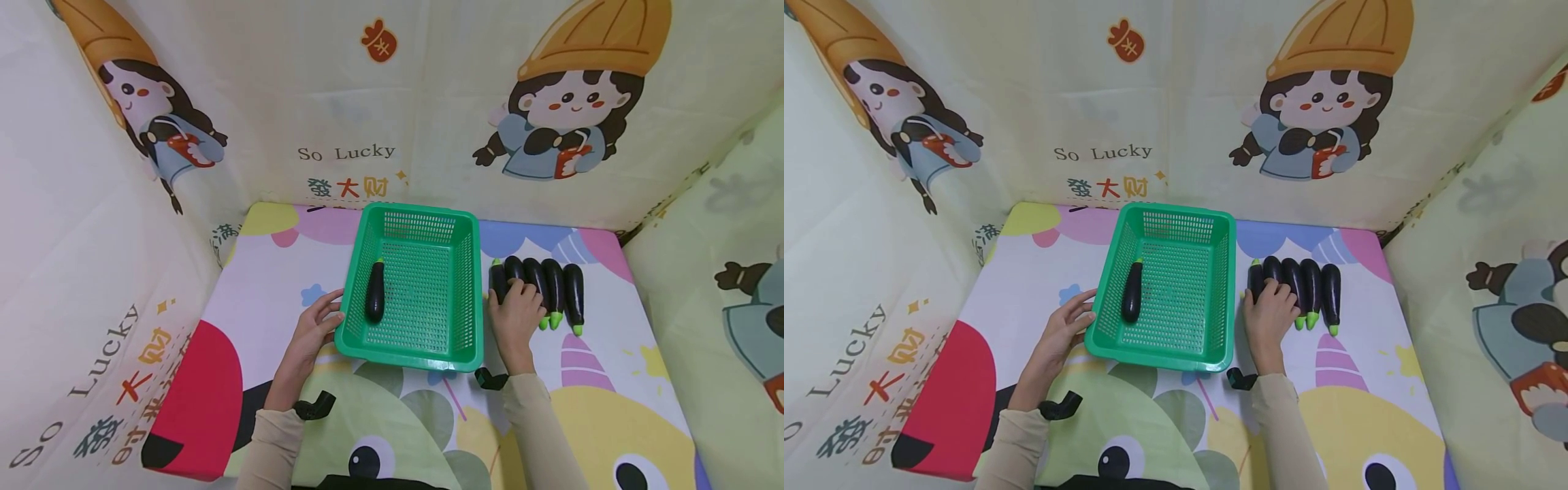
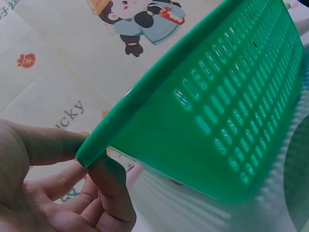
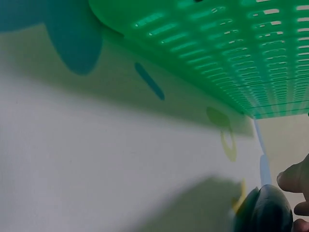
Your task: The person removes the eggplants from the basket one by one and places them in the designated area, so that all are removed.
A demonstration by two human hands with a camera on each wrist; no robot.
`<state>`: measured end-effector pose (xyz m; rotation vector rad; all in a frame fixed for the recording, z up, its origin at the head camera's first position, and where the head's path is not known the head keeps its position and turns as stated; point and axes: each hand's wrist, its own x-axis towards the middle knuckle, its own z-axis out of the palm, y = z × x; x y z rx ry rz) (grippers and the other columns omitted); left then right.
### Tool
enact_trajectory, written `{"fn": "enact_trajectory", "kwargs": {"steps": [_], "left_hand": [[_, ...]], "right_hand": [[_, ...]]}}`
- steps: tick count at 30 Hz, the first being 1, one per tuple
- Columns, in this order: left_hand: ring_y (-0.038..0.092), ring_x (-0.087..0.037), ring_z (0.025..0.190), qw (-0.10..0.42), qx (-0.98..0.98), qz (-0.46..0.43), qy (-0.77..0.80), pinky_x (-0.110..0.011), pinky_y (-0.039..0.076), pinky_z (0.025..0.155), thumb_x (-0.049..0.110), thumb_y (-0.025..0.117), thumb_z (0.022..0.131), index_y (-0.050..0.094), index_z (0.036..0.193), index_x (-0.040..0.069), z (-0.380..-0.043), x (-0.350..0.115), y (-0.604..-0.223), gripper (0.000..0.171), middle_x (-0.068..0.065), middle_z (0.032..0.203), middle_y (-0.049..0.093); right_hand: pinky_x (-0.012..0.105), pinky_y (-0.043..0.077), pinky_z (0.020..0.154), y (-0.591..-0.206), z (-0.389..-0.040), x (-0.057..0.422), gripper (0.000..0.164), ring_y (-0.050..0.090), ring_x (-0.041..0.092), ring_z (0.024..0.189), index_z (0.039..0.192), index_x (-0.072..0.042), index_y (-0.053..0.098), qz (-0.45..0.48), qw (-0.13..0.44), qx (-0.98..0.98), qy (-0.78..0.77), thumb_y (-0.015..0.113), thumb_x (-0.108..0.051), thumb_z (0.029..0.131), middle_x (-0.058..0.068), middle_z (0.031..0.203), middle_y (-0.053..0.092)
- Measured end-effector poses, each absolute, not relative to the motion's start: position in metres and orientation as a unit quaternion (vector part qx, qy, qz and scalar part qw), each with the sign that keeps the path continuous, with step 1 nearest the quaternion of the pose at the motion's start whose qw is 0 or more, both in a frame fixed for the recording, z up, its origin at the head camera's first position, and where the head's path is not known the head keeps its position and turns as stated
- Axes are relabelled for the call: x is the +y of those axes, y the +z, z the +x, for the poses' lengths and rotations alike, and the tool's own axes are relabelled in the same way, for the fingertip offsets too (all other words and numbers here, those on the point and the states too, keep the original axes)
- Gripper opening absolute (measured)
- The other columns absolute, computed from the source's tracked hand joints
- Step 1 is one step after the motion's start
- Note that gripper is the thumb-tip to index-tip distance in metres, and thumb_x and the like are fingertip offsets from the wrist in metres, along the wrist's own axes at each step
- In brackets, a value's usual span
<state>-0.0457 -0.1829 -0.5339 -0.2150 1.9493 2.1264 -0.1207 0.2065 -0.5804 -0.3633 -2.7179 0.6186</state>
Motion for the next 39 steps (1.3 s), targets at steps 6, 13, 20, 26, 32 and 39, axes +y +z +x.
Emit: {"fn": "enact_trajectory", "kwargs": {"steps": [6, 13, 20, 26, 32, 39], "left_hand": [[0.074, -0.015, 0.106, 0.124, 0.669, -0.072, 0.73, -0.025, 0.061, 0.083, 0.017, 0.06, 0.107, 0.045, 0.158, 0.018, -0.045, -0.183, -0.534, 0.054, -0.028, 0.145, 0.054], [0.073, -0.015, 0.106, 0.124, 0.67, -0.068, 0.728, -0.025, 0.061, 0.082, 0.017, 0.06, 0.107, 0.044, 0.159, 0.017, -0.045, -0.183, -0.532, 0.055, -0.028, 0.145, 0.054], [0.073, -0.016, 0.108, 0.125, 0.67, -0.067, 0.729, -0.025, 0.061, 0.082, 0.017, 0.061, 0.106, 0.044, 0.159, 0.017, -0.045, -0.183, -0.533, 0.055, -0.028, 0.145, 0.053], [0.073, -0.015, 0.107, 0.124, 0.667, -0.066, 0.731, -0.025, 0.061, 0.082, 0.016, 0.061, 0.106, 0.044, 0.159, 0.016, -0.046, -0.183, -0.532, 0.055, -0.028, 0.145, 0.054], [0.073, -0.014, 0.106, 0.126, 0.669, -0.066, 0.73, -0.025, 0.061, 0.082, 0.016, 0.06, 0.106, 0.044, 0.159, 0.015, -0.046, -0.183, -0.531, 0.055, -0.028, 0.145, 0.054], [0.073, -0.019, 0.108, 0.126, 0.674, -0.066, 0.725, -0.026, 0.061, 0.081, 0.016, 0.061, 0.106, 0.044, 0.159, 0.018, -0.045, -0.183, -0.53, 0.056, -0.027, 0.146, 0.053]], "right_hand": [[0.067, 0.039, 0.092, -0.576, -0.119, 0.205, 0.049, 0.051, 0.052, 0.113, 0.13, 0.005, 0.056, -0.127, 0.157, -0.953, 0.225, 0.067, -0.033, 0.1, 0.033, 0.13, 0.055], [0.066, 0.038, 0.093, -0.558, -0.114, 0.205, 0.05, 0.05, 0.051, 0.117, 0.132, 0.004, 0.057, -0.126, 0.161, -0.945, 0.255, 0.069, -0.033, 0.099, 0.032, 0.133, 0.055], [0.065, 0.037, 0.096, -0.537, -0.109, 0.203, 0.049, 0.051, 0.046, 0.114, 0.131, 0.004, 0.058, -0.13, 0.164, -0.921, 0.328, 0.071, -0.03, 0.097, 0.028, 0.124, 0.058], [0.05, 0.044, 0.09, -0.512, -0.104, 0.199, 0.046, 0.054, 0.039, 0.105, 0.134, 0.003, 0.059, -0.112, 0.144, -0.892, 0.414, 0.07, -0.023, 0.098, 0.026, 0.12, 0.06], [0.021, 0.041, 0.081, -0.495, -0.103, 0.195, 0.044, 0.053, 0.02, 0.097, 0.139, -0.002, 0.057, -0.093, 0.081, -0.848, 0.516, 0.067, -0.023, 0.102, 0.018, 0.124, 0.062], [0.023, 0.051, 0.089, -0.477, -0.108, 0.181, 0.049, 0.054, 0.012, 0.108, 0.149, -0.005, 0.05, -0.073, -0.041, -0.786, 0.613, 0.06, -0.028, 0.107, 0.013, 0.133, 0.055]]}}
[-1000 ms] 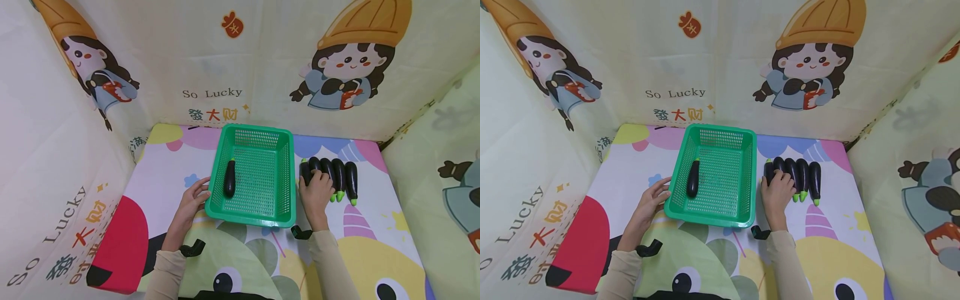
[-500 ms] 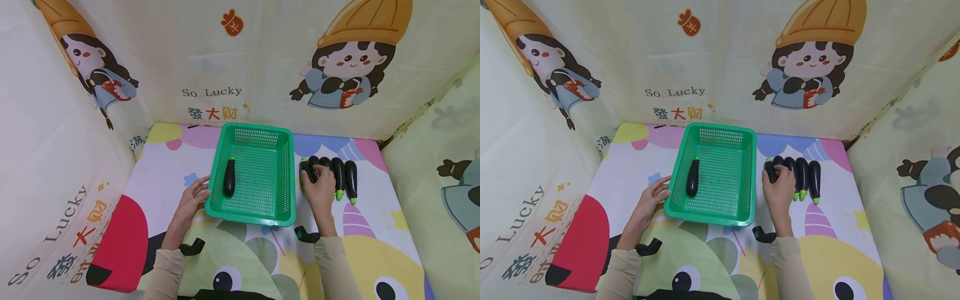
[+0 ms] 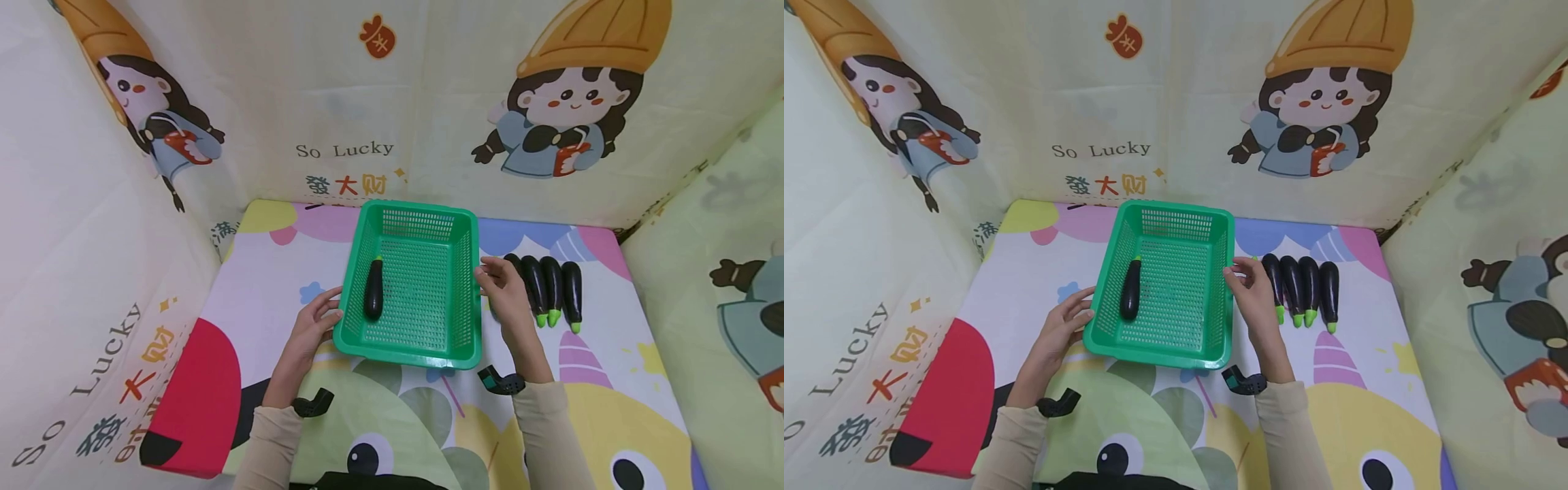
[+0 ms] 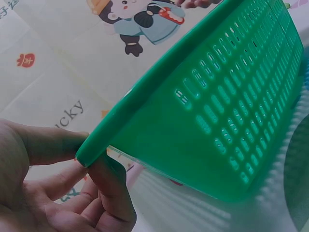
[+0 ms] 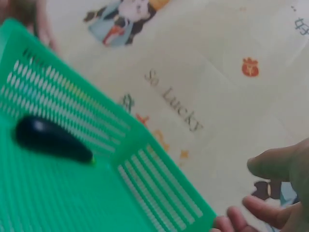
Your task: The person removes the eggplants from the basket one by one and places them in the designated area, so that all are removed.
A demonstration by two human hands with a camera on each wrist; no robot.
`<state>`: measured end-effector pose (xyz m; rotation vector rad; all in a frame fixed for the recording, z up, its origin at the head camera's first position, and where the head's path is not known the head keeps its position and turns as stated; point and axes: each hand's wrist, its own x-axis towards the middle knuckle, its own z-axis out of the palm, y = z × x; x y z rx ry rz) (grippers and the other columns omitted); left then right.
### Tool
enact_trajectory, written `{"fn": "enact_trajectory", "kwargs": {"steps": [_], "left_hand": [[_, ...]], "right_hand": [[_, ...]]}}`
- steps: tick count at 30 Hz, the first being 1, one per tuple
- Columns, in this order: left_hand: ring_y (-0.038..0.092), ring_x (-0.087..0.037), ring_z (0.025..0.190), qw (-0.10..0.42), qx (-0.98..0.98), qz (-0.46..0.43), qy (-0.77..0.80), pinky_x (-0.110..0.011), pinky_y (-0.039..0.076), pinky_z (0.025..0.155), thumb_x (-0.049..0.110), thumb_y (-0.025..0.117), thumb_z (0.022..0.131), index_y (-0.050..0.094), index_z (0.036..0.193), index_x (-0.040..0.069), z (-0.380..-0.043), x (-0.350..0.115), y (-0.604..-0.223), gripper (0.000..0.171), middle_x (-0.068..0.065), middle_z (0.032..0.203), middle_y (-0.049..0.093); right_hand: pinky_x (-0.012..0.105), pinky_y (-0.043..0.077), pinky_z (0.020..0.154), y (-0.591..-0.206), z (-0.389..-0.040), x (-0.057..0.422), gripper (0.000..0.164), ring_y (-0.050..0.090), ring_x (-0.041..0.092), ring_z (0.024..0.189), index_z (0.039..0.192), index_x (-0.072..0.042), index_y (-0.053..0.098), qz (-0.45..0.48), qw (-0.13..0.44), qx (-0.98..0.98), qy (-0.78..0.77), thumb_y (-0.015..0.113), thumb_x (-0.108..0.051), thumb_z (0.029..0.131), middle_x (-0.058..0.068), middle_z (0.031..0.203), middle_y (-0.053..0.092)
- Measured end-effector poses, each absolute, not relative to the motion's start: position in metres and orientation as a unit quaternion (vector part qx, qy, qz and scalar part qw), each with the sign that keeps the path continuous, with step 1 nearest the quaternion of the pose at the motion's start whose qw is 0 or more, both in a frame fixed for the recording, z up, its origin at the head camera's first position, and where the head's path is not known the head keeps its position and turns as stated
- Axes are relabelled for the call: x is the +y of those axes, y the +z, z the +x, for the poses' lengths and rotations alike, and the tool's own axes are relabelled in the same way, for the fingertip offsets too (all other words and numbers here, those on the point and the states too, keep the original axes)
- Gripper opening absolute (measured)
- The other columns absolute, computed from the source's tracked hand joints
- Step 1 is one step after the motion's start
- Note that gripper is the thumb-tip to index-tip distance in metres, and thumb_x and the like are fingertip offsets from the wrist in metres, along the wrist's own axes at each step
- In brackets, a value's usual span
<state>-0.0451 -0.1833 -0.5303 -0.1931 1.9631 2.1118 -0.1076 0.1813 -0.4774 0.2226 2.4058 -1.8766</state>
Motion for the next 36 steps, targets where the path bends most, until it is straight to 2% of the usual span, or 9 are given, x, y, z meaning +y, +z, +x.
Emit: {"fn": "enact_trajectory", "kwargs": {"steps": [3, 7, 12, 20, 30, 36], "left_hand": [[0.073, -0.018, 0.107, 0.125, 0.675, -0.069, 0.724, -0.026, 0.061, 0.081, 0.017, 0.061, 0.106, 0.044, 0.159, 0.018, -0.045, -0.183, -0.53, 0.056, -0.027, 0.146, 0.053], [0.073, -0.017, 0.107, 0.127, 0.676, -0.071, 0.723, -0.026, 0.061, 0.082, 0.018, 0.061, 0.106, 0.043, 0.159, 0.018, -0.045, -0.183, -0.531, 0.056, -0.027, 0.145, 0.054], [0.073, -0.015, 0.105, 0.125, 0.675, -0.075, 0.723, -0.026, 0.061, 0.082, 0.017, 0.061, 0.106, 0.045, 0.158, 0.019, -0.045, -0.183, -0.53, 0.054, -0.027, 0.145, 0.055], [0.074, -0.015, 0.105, 0.124, 0.675, -0.08, 0.723, -0.025, 0.061, 0.081, 0.017, 0.06, 0.107, 0.045, 0.158, 0.019, -0.045, -0.182, -0.531, 0.054, -0.026, 0.145, 0.055], [0.074, -0.015, 0.105, 0.119, 0.671, -0.075, 0.728, -0.026, 0.061, 0.081, 0.016, 0.06, 0.106, 0.044, 0.159, 0.018, -0.044, -0.182, -0.532, 0.055, -0.027, 0.145, 0.054], [0.074, -0.014, 0.105, 0.12, 0.673, -0.075, 0.726, -0.025, 0.061, 0.082, 0.016, 0.06, 0.106, 0.044, 0.159, 0.017, -0.045, -0.182, -0.533, 0.055, -0.027, 0.145, 0.054]], "right_hand": [[0.038, 0.053, 0.101, -0.476, -0.112, 0.172, 0.054, 0.058, 0.023, 0.118, 0.153, -0.005, 0.045, 0.06, 0.1, 0.768, -0.629, 0.058, -0.031, 0.108, 0.017, 0.138, 0.053], [0.052, 0.048, 0.113, -0.479, -0.118, 0.158, 0.056, 0.058, 0.04, 0.131, 0.155, -0.004, 0.042, 0.044, 0.156, 0.746, -0.646, 0.057, -0.03, 0.108, 0.025, 0.147, 0.05], [0.051, 0.046, 0.116, -0.486, -0.124, 0.141, 0.055, 0.056, 0.041, 0.138, 0.155, -0.001, 0.042, 0.04, 0.212, 0.716, -0.664, 0.057, -0.025, 0.108, 0.023, 0.154, 0.047], [0.051, 0.045, 0.117, -0.496, -0.132, 0.114, 0.054, 0.054, 0.042, 0.142, 0.155, 0.001, 0.044, 0.051, 0.297, 0.647, -0.7, 0.058, -0.023, 0.108, 0.023, 0.154, 0.051], [0.053, 0.044, 0.118, -0.514, -0.141, 0.082, 0.053, 0.05, 0.044, 0.144, 0.153, 0.008, 0.042, 0.082, 0.352, 0.612, -0.703, 0.056, -0.016, 0.108, 0.028, 0.155, 0.048], [0.052, 0.046, 0.117, -0.519, -0.145, 0.067, 0.051, 0.054, 0.044, 0.141, 0.151, 0.007, 0.047, 0.095, 0.371, 0.622, -0.682, 0.058, -0.016, 0.106, 0.027, 0.153, 0.052]]}}
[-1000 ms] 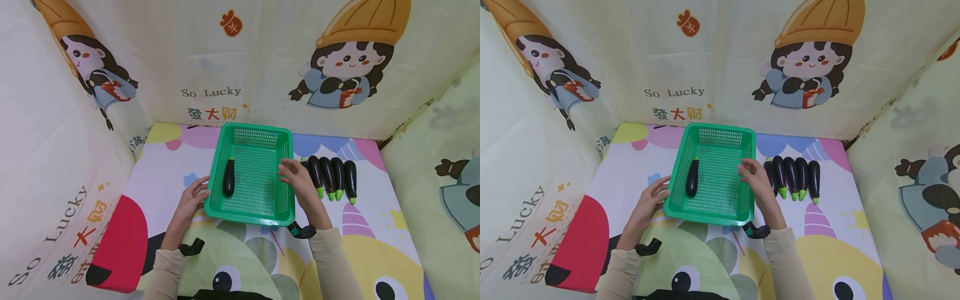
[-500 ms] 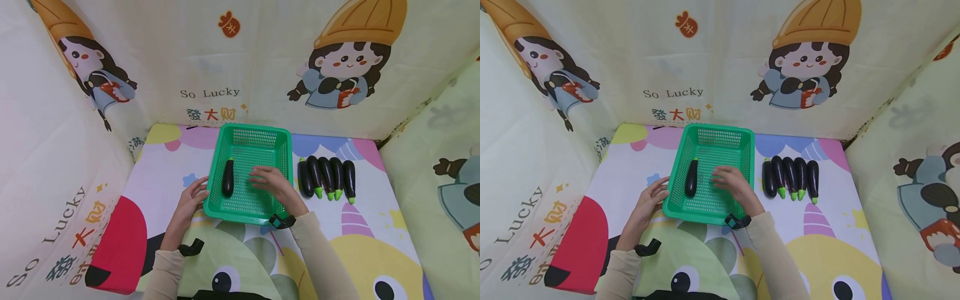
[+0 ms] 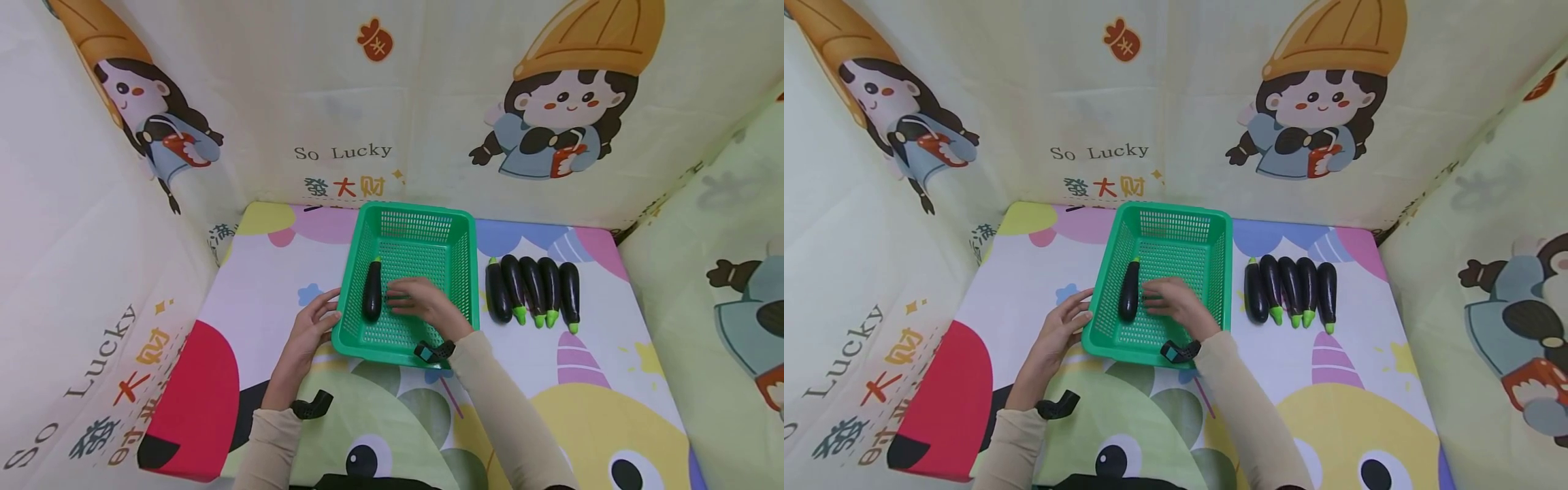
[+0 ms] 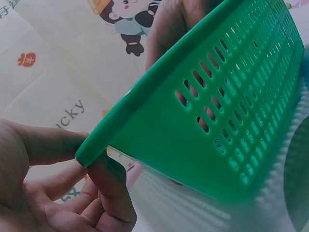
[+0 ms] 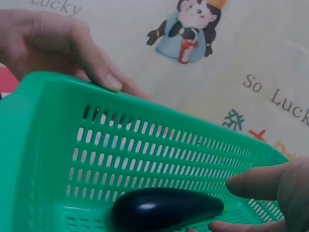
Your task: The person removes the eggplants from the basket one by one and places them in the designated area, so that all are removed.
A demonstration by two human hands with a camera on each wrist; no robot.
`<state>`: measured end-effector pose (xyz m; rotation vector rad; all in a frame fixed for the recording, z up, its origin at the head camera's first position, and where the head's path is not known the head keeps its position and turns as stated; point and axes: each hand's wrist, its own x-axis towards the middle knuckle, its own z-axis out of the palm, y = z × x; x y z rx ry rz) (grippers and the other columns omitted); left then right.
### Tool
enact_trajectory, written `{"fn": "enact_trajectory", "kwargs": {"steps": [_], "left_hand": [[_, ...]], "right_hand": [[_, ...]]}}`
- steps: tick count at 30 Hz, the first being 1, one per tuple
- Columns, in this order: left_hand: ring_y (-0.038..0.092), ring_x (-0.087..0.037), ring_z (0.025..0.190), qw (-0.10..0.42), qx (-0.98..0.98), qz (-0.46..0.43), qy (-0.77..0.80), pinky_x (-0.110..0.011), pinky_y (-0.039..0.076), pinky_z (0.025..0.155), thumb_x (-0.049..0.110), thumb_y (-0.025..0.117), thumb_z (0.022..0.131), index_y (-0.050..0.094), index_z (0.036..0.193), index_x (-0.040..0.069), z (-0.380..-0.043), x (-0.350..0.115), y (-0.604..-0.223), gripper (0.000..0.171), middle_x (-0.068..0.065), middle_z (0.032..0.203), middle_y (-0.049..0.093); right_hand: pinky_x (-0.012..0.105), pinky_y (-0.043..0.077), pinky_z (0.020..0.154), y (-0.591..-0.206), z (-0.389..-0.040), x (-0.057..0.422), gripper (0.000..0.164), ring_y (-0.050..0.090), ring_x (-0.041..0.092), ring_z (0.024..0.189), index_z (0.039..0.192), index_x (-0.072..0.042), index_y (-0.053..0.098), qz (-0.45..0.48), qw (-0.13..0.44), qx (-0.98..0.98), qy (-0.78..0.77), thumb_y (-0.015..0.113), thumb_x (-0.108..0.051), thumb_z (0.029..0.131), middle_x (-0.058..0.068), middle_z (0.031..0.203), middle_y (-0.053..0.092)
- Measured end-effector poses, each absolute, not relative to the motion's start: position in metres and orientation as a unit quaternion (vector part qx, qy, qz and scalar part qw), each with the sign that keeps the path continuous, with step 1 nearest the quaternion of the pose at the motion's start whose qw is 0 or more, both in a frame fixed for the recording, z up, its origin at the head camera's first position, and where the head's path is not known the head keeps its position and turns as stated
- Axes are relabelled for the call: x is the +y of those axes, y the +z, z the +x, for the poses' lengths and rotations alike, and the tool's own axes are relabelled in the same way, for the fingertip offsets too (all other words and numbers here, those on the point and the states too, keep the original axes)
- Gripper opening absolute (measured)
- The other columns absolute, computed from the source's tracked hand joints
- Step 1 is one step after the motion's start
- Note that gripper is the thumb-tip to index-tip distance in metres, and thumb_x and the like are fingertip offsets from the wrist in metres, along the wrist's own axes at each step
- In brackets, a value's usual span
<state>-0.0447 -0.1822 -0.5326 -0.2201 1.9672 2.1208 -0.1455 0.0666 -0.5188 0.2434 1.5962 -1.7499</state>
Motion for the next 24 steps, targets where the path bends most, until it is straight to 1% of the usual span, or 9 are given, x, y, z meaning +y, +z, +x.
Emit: {"fn": "enact_trajectory", "kwargs": {"steps": [3, 7, 13, 17, 20, 24], "left_hand": [[0.074, -0.015, 0.105, 0.12, 0.674, -0.074, 0.725, -0.025, 0.061, 0.082, 0.016, 0.06, 0.106, 0.044, 0.159, 0.017, -0.045, -0.182, -0.534, 0.055, -0.028, 0.145, 0.054], [0.074, -0.016, 0.105, 0.121, 0.674, -0.074, 0.725, -0.025, 0.061, 0.082, 0.016, 0.06, 0.106, 0.044, 0.159, 0.017, -0.045, -0.183, -0.534, 0.054, -0.028, 0.144, 0.054], [0.074, -0.017, 0.106, 0.122, 0.671, -0.08, 0.727, -0.025, 0.061, 0.081, 0.015, 0.059, 0.107, 0.045, 0.158, 0.018, -0.045, -0.183, -0.534, 0.053, -0.027, 0.145, 0.054], [0.074, -0.018, 0.106, 0.123, 0.672, -0.077, 0.726, -0.025, 0.061, 0.081, 0.015, 0.059, 0.107, 0.045, 0.158, 0.018, -0.046, -0.182, -0.533, 0.053, -0.027, 0.145, 0.055], [0.074, -0.019, 0.106, 0.122, 0.673, -0.076, 0.726, -0.025, 0.061, 0.081, 0.015, 0.059, 0.107, 0.045, 0.158, 0.018, -0.046, -0.182, -0.533, 0.053, -0.027, 0.144, 0.055], [0.074, -0.018, 0.105, 0.12, 0.674, -0.078, 0.725, -0.025, 0.061, 0.081, 0.015, 0.059, 0.107, 0.045, 0.158, 0.017, -0.046, -0.182, -0.533, 0.054, -0.028, 0.143, 0.055]], "right_hand": [[0.053, 0.044, 0.118, -0.521, -0.147, 0.062, 0.052, 0.054, 0.044, 0.14, 0.149, 0.008, 0.048, 0.09, 0.38, 0.623, -0.678, 0.06, -0.017, 0.105, 0.028, 0.151, 0.053], [0.053, 0.045, 0.117, -0.523, -0.149, 0.057, 0.048, 0.057, 0.044, 0.136, 0.144, 0.008, 0.054, 0.092, 0.387, 0.63, -0.667, 0.062, -0.018, 0.104, 0.028, 0.148, 0.055], [0.051, 0.049, 0.113, -0.528, -0.155, 0.047, 0.039, 0.063, 0.038, 0.125, 0.134, 0.005, 0.061, 0.108, 0.389, 0.648, -0.646, 0.064, -0.019, 0.103, 0.025, 0.143, 0.058], [0.048, 0.053, 0.109, -0.532, -0.157, 0.043, 0.035, 0.067, 0.033, 0.115, 0.128, 0.004, 0.066, 0.112, 0.385, 0.664, -0.631, 0.066, -0.018, 0.102, 0.023, 0.134, 0.064], [0.047, 0.055, 0.105, -0.534, -0.159, 0.039, 0.033, 0.068, 0.031, 0.109, 0.126, 0.003, 0.068, 0.122, 0.382, 0.671, -0.624, 0.067, -0.019, 0.102, 0.02, 0.128, 0.065], [0.044, 0.057, 0.102, -0.533, -0.161, 0.035, 0.036, 0.068, 0.028, 0.104, 0.129, 0.002, 0.066, 0.133, 0.379, 0.678, -0.616, 0.069, -0.021, 0.101, 0.017, 0.125, 0.065]]}}
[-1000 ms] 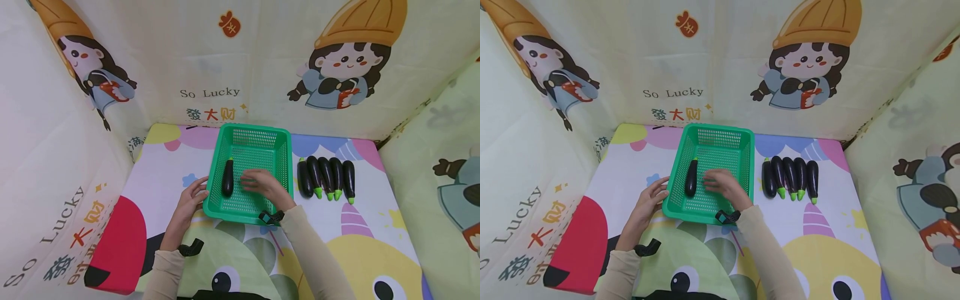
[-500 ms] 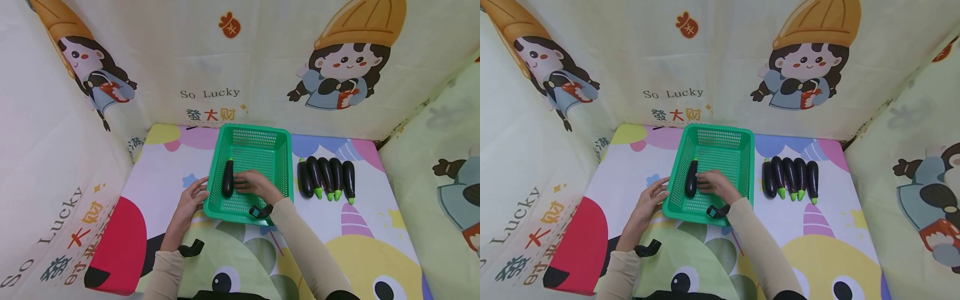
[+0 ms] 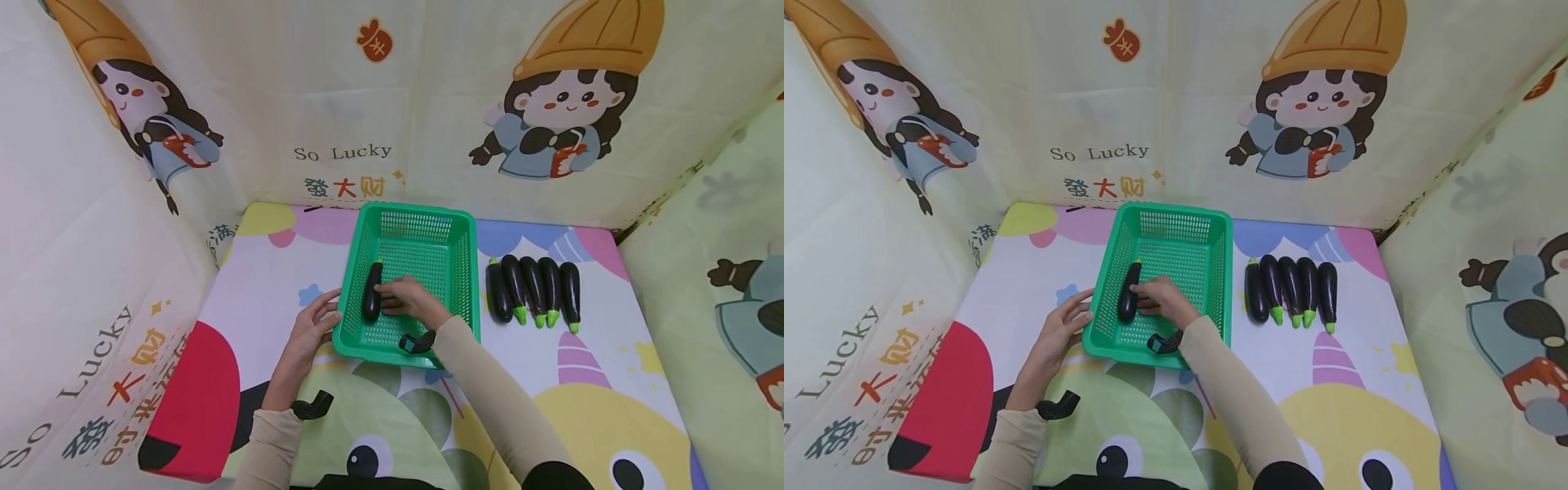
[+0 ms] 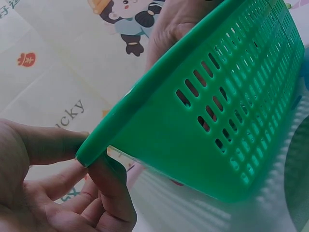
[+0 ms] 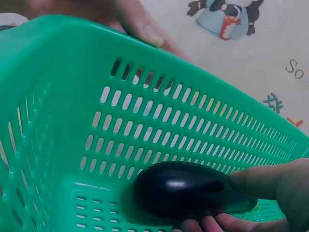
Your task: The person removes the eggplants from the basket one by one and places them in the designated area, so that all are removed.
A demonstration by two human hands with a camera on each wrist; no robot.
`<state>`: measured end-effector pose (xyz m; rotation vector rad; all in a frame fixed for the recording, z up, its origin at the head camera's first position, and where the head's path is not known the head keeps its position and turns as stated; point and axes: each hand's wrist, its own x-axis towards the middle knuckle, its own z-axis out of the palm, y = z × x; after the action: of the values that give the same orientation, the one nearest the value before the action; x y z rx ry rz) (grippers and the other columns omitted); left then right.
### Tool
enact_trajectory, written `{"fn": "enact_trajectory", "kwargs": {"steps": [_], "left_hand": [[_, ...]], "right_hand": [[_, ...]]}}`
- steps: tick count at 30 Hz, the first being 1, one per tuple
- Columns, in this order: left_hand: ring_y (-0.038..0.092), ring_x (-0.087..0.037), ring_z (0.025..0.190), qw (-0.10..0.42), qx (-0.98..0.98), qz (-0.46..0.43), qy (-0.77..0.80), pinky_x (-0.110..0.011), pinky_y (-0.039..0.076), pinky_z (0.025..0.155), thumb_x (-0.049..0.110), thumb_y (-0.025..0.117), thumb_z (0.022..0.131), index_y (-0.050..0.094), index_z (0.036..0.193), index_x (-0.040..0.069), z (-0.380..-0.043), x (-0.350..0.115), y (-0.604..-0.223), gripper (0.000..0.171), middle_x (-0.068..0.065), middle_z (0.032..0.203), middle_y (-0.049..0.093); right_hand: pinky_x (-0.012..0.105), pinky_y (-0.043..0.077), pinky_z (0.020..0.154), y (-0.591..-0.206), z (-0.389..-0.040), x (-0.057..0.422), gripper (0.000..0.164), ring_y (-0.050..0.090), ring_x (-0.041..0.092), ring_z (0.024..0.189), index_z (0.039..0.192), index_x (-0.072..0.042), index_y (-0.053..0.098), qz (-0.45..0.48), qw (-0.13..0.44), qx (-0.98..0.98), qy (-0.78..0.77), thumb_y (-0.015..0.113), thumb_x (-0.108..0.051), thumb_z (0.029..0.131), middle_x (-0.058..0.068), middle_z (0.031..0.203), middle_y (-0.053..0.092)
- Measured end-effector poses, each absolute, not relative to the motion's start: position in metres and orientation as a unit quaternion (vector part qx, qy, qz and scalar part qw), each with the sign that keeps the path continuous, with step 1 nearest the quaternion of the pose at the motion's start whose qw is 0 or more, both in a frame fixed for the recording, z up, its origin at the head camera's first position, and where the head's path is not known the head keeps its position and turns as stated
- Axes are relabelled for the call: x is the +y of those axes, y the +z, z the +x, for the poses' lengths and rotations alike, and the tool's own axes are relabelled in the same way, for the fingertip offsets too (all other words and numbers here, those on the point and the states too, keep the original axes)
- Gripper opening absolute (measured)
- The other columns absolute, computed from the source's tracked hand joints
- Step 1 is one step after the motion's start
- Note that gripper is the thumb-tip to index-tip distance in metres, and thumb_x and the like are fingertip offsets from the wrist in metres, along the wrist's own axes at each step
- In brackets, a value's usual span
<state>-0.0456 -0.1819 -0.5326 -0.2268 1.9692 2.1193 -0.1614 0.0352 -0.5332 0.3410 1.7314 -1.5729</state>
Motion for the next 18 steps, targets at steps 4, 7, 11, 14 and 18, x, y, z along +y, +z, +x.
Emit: {"fn": "enact_trajectory", "kwargs": {"steps": [4, 7, 11, 14, 18], "left_hand": [[0.074, -0.014, 0.104, 0.122, 0.673, -0.08, 0.725, -0.025, 0.061, 0.081, 0.015, 0.059, 0.107, 0.045, 0.158, 0.018, -0.0457, -0.1818, -0.5321, 0.053, -0.028, 0.144, 0.055], [0.074, -0.012, 0.103, 0.124, 0.672, -0.08, 0.726, -0.025, 0.061, 0.082, 0.016, 0.06, 0.107, 0.045, 0.158, 0.018, -0.0462, -0.1816, -0.532, 0.054, -0.027, 0.144, 0.055], [0.074, -0.012, 0.103, 0.123, 0.674, -0.08, 0.724, -0.025, 0.061, 0.082, 0.017, 0.06, 0.107, 0.044, 0.159, 0.018, -0.0462, -0.1819, -0.532, 0.054, -0.026, 0.145, 0.055], [0.074, -0.013, 0.104, 0.124, 0.673, -0.081, 0.724, -0.025, 0.061, 0.082, 0.017, 0.06, 0.107, 0.045, 0.158, 0.018, -0.0459, -0.1818, -0.532, 0.054, -0.026, 0.145, 0.055], [0.074, -0.013, 0.104, 0.125, 0.673, -0.081, 0.725, -0.025, 0.061, 0.082, 0.018, 0.06, 0.107, 0.045, 0.158, 0.019, -0.0459, -0.1819, -0.5337, 0.054, -0.026, 0.145, 0.055]], "right_hand": [[0.044, 0.058, 0.1, -0.5332, -0.1621, 0.0318, 0.041, 0.068, 0.025, 0.102, 0.134, 0.002, 0.064, 0.132, 0.378, 0.688, -0.605, 0.07, -0.022, 0.101, 0.014, 0.121, 0.067], [0.045, 0.058, 0.1, -0.533, -0.162, 0.0303, 0.044, 0.067, 0.024, 0.101, 0.137, 0.002, 0.062, 0.131, 0.374, 0.692, -0.603, 0.07, -0.021, 0.101, 0.011, 0.115, 0.067], [0.044, 0.059, 0.099, -0.5338, -0.162, 0.0279, 0.044, 0.069, 0.025, 0.101, 0.137, 0.001, 0.061, 0.133, 0.37, 0.693, -0.604, 0.071, -0.021, 0.1, 0.011, 0.113, 0.069], [0.042, 0.06, 0.097, -0.5346, -0.1617, 0.0264, 0.043, 0.07, 0.025, 0.101, 0.136, 0.0, 0.061, 0.132, 0.369, 0.696, -0.602, 0.071, -0.021, 0.1, 0.012, 0.115, 0.071], [0.041, 0.061, 0.095, -0.5346, -0.1607, 0.0266, 0.042, 0.069, 0.024, 0.099, 0.134, 0.0, 0.062, 0.131, 0.369, 0.698, -0.599, 0.072, -0.021, 0.1, 0.011, 0.114, 0.07]]}}
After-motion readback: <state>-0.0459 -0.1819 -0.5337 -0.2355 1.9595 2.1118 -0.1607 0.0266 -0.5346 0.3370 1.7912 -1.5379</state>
